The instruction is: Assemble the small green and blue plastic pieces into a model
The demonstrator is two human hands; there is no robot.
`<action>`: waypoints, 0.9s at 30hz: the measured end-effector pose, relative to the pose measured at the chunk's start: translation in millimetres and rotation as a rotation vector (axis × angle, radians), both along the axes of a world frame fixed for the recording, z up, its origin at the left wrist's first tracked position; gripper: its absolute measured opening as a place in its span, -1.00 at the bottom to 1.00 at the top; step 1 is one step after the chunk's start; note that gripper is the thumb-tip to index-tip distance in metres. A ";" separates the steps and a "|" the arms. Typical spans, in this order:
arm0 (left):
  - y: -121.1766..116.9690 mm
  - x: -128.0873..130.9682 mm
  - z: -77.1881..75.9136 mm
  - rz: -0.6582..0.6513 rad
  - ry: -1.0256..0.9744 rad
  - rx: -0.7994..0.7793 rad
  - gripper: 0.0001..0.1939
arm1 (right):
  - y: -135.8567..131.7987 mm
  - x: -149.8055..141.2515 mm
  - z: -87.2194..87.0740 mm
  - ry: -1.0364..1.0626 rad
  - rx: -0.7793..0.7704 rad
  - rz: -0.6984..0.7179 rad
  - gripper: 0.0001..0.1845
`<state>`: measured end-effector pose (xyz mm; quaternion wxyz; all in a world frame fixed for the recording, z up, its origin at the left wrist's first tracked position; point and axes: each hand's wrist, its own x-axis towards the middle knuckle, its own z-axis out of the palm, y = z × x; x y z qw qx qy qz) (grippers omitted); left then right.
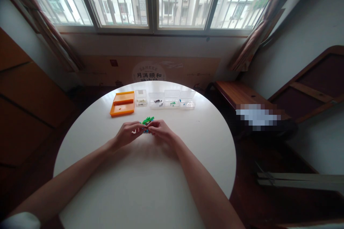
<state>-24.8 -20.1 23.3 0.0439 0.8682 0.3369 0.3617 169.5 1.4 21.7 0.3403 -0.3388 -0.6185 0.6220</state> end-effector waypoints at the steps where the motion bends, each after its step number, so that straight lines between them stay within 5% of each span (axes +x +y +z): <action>1: 0.0 0.1 0.1 0.003 -0.003 -0.001 -0.81 | 0.2 0.1 -0.3 0.004 0.001 -0.001 -0.74; 27: 0.6 -0.8 -0.9 0.015 -0.016 -0.015 -0.85 | -0.9 1.8 1.4 0.029 -0.055 -0.007 -0.62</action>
